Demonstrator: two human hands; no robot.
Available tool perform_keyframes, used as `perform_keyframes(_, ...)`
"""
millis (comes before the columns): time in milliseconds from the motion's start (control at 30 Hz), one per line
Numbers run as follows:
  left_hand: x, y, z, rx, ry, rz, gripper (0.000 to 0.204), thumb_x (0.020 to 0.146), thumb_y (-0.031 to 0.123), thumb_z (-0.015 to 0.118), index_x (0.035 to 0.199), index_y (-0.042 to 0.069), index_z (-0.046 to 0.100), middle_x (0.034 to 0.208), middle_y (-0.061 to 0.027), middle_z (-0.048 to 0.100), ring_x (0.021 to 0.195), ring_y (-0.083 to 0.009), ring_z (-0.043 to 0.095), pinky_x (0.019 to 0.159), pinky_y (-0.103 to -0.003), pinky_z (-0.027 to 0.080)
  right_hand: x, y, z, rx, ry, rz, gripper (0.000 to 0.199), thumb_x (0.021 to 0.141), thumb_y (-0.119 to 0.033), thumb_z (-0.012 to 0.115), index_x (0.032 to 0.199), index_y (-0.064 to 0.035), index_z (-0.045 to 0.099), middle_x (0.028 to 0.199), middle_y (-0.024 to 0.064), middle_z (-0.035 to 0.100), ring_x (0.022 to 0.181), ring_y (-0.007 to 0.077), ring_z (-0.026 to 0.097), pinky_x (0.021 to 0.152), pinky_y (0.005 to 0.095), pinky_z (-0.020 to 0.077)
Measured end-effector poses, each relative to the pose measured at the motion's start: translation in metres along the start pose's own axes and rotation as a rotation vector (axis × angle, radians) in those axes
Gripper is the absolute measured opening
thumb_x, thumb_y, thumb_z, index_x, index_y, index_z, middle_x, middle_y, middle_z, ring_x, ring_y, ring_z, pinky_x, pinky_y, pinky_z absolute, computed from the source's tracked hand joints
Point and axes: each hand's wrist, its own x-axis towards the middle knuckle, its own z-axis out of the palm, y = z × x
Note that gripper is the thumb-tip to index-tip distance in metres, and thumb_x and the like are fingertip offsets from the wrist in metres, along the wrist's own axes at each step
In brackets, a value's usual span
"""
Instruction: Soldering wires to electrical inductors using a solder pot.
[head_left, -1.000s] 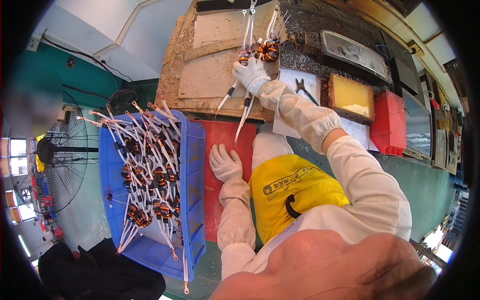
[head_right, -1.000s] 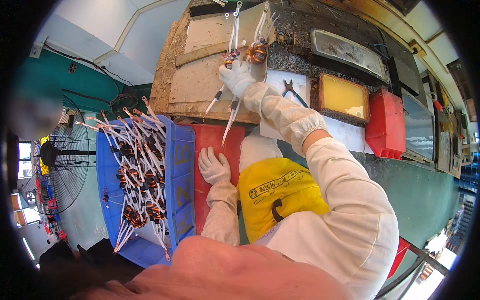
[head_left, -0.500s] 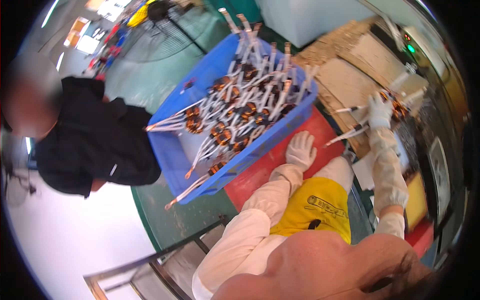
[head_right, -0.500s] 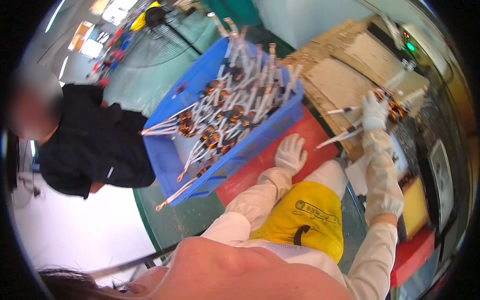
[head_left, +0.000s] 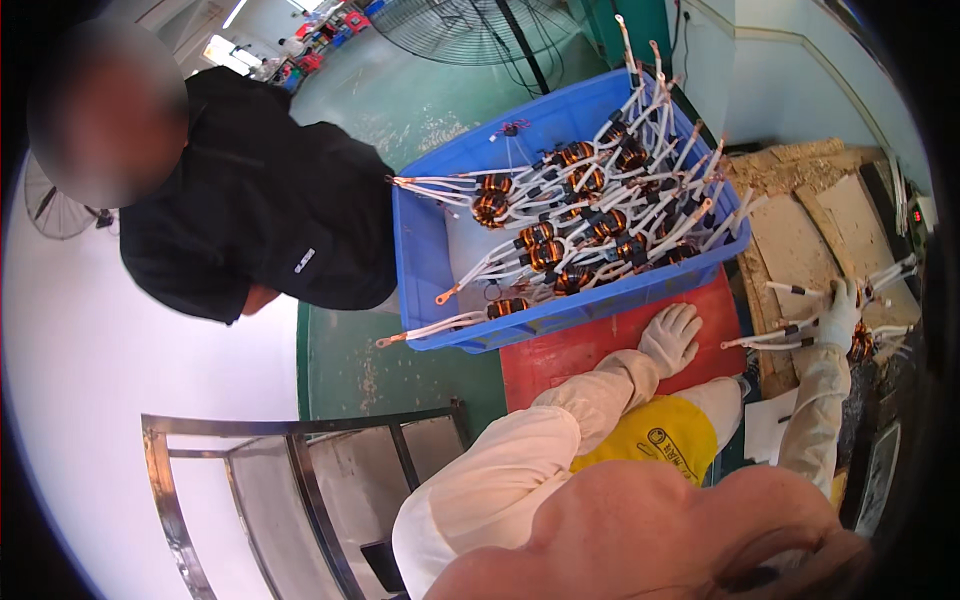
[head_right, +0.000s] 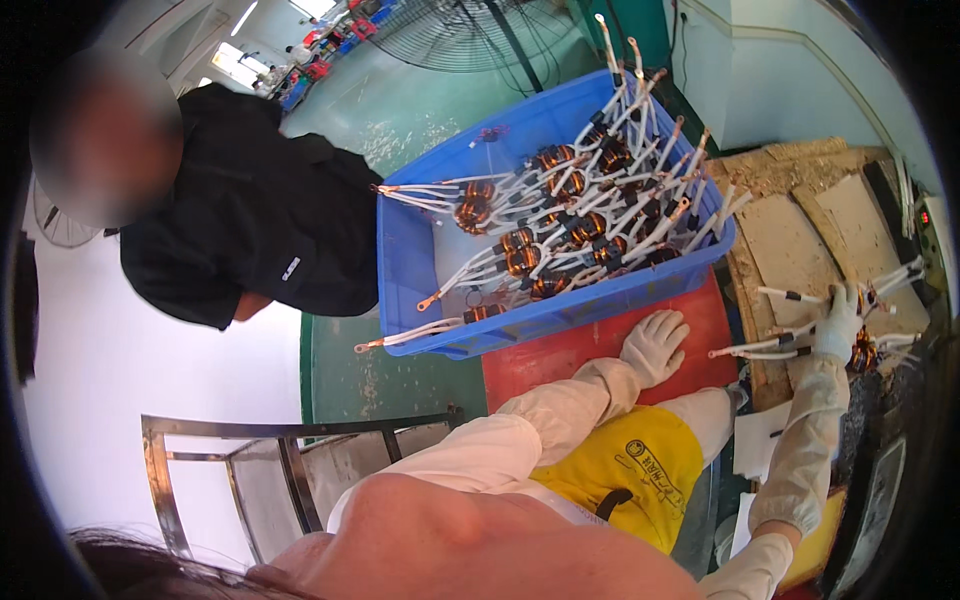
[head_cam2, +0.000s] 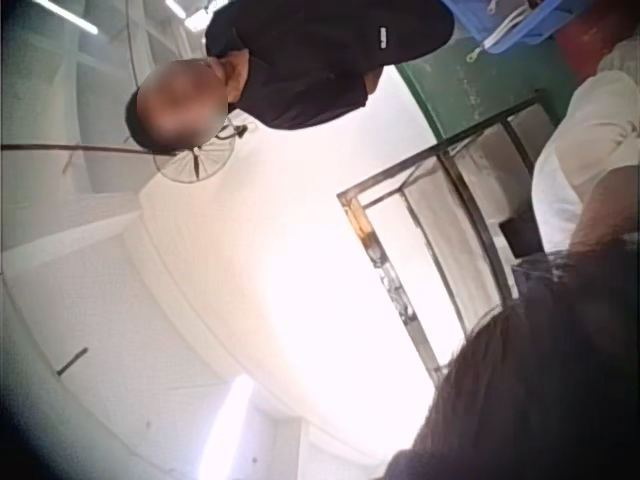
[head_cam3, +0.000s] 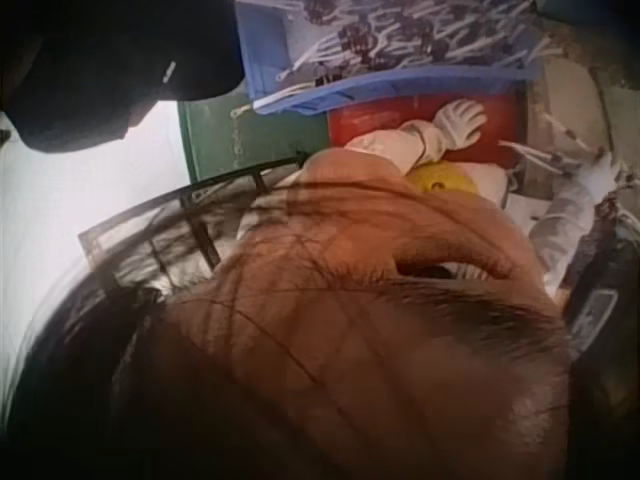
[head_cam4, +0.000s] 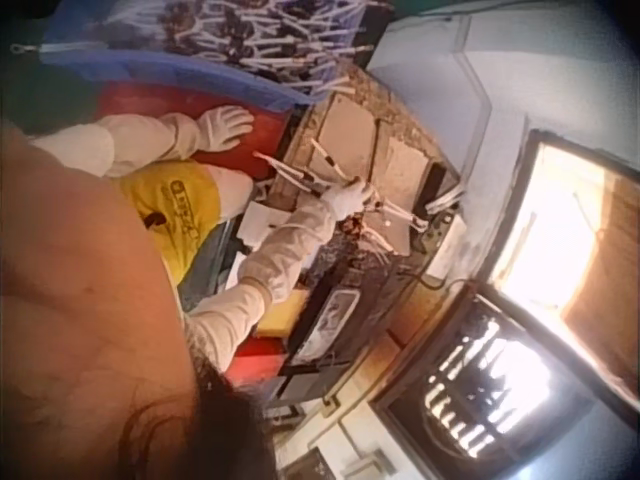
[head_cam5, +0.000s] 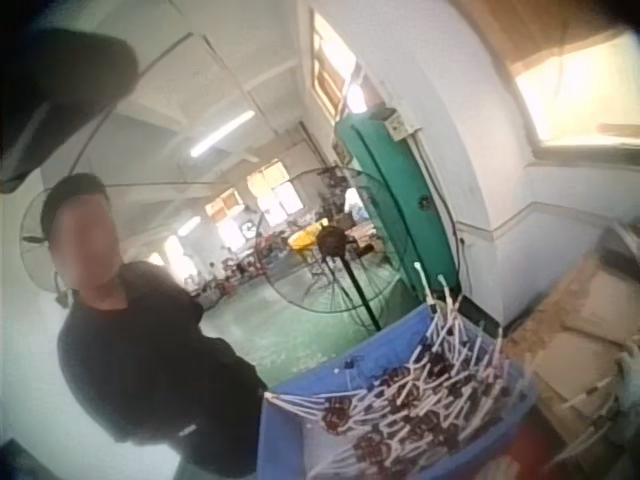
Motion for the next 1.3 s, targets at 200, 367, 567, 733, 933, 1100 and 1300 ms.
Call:
perform_keyframes(200, 0.006, -0.005, 0.003, 0.022, -0.038, 0.038, 0.046, 0.081, 0.028, 0.074, 0.122, 0.009, 0.065, 0.129, -0.0182, 0.064, 0.122, -0.0387, 0.060, 0.105, -0.053, 0.048, -0.007, -0.036, -0.029, -0.124, -0.150, 0.190, 0.037, 0.086, -0.007, 0.066, 0.123, -0.0130, 0.067, 0.148, 0.0133, 0.056, 0.122, 0.0391, 0.065, 0.104, 0.0499, 0.0521)
perform_keyframes(367, 0.008, -0.002, 0.007, 0.111, -0.029, 0.107, 0.044, 0.085, 0.028, 0.072, 0.125, 0.009, 0.065, 0.133, -0.0173, 0.063, 0.125, -0.0383, 0.059, 0.109, -0.053, 0.047, 0.002, -0.055, -0.051, -0.186, -0.152, 0.085, 0.031, 0.092, -0.007, 0.058, 0.120, -0.0136, 0.069, 0.133, 0.0102, 0.060, 0.120, 0.0359, 0.062, 0.099, 0.0478, 0.0553)
perform_keyframes(567, 0.005, 0.002, 0.006, 0.161, -0.012, 0.119, 0.043, 0.087, 0.025, 0.069, 0.126, 0.008, 0.063, 0.134, -0.0167, 0.062, 0.126, -0.0378, 0.059, 0.110, -0.052, 0.047, -0.006, -0.051, -0.068, 0.104, -0.184, 0.291, 0.023, 0.091, -0.012, 0.064, 0.113, -0.0177, 0.067, 0.130, 0.0090, 0.059, 0.111, 0.0409, 0.063, 0.096, 0.0488, 0.0539)
perform_keyframes(733, 0.002, 0.002, 0.007, 0.166, -0.031, 0.111, 0.043, 0.088, 0.026, 0.068, 0.127, 0.008, 0.063, 0.134, -0.0163, 0.062, 0.127, -0.0377, 0.059, 0.110, -0.052, 0.048, -0.014, -0.032, -0.079, 0.270, -0.167, 0.311, 0.028, 0.088, -0.013, 0.074, 0.113, -0.0109, 0.065, 0.122, 0.0118, 0.056, 0.111, 0.0363, 0.065, 0.096, 0.0429, 0.0536)
perform_keyframes(933, 0.005, 0.002, 0.007, 0.164, -0.021, 0.125, 0.042, 0.088, 0.026, 0.068, 0.126, 0.008, 0.064, 0.134, -0.0164, 0.062, 0.127, -0.0377, 0.059, 0.109, -0.052, 0.048, -0.003, -0.037, -0.090, 0.229, -0.284, 0.350, 0.031, 0.086, -0.015, 0.074, 0.115, -0.0128, 0.064, 0.126, 0.0116, 0.057, 0.114, 0.0358, 0.065, 0.097, 0.0427, 0.0540)
perform_keyframes(1100, 0.004, 0.001, 0.008, 0.162, -0.013, 0.130, 0.042, 0.088, 0.025, 0.069, 0.126, 0.008, 0.064, 0.134, -0.0167, 0.062, 0.126, -0.0379, 0.059, 0.109, -0.052, 0.049, 0.005, -0.047, -0.093, 0.136, -0.301, 0.381, 0.025, 0.090, -0.018, 0.069, 0.114, -0.0160, 0.065, 0.127, 0.0110, 0.058, 0.110, 0.0374, 0.067, 0.095, 0.0437, 0.0554)
perform_keyframes(1300, 0.004, 0.001, 0.008, 0.166, -0.011, 0.129, 0.041, 0.089, 0.025, 0.069, 0.126, 0.008, 0.064, 0.134, -0.0165, 0.062, 0.126, -0.0379, 0.060, 0.109, -0.052, 0.049, 0.006, -0.044, -0.090, 0.102, -0.320, 0.264, 0.021, 0.093, -0.018, 0.066, 0.114, -0.0175, 0.065, 0.129, 0.0117, 0.059, 0.107, 0.0387, 0.068, 0.094, 0.0462, 0.0564)
